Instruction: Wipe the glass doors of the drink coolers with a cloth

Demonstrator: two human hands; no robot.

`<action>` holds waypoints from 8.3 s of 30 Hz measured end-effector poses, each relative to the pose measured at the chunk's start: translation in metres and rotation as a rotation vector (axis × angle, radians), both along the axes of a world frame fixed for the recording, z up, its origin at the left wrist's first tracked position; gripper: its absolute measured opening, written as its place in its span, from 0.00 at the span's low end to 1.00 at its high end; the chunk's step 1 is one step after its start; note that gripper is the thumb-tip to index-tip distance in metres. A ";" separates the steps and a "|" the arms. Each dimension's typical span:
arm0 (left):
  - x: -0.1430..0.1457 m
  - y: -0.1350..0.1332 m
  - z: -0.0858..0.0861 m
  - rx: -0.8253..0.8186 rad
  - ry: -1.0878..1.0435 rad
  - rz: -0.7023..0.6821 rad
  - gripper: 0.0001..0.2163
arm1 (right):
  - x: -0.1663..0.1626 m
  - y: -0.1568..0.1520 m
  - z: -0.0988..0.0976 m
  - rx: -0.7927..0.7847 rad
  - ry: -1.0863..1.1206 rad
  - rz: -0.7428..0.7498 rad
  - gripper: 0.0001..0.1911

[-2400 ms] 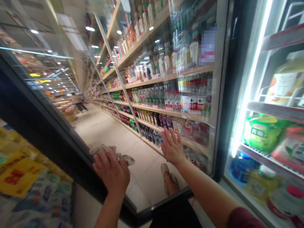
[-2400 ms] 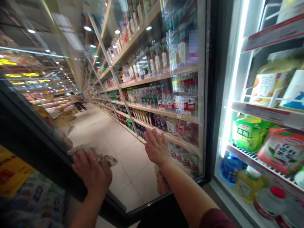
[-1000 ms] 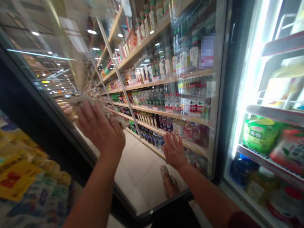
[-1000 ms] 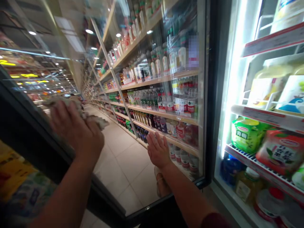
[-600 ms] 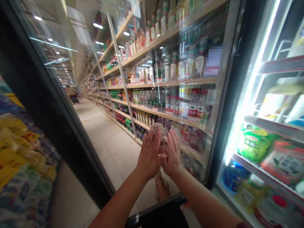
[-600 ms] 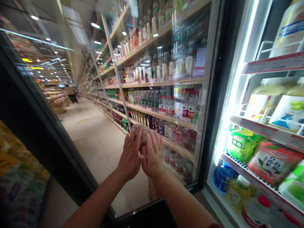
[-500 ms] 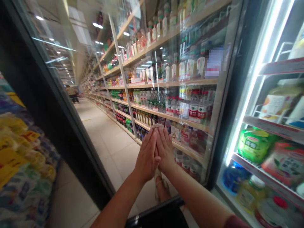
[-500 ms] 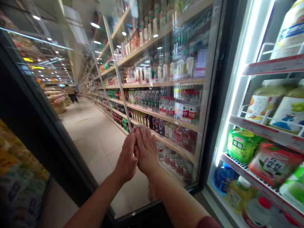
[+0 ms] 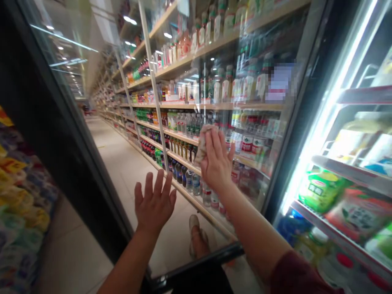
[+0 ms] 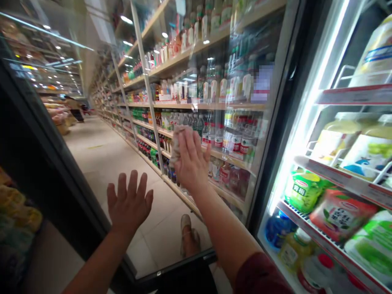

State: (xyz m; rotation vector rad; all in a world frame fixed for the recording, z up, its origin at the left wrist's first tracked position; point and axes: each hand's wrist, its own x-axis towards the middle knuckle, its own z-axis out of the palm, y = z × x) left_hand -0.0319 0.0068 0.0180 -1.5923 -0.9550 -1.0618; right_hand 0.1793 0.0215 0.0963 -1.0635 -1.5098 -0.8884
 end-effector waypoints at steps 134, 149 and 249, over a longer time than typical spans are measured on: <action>0.014 -0.011 -0.004 -0.030 -0.056 0.030 0.30 | -0.001 -0.005 -0.007 -0.033 0.032 -0.036 0.36; 0.013 -0.009 -0.006 -0.016 -0.060 0.010 0.32 | -0.039 -0.010 0.021 0.007 -0.245 -0.004 0.34; 0.016 -0.012 -0.005 -0.001 -0.070 0.019 0.34 | 0.075 0.008 -0.054 -0.019 0.192 -0.056 0.34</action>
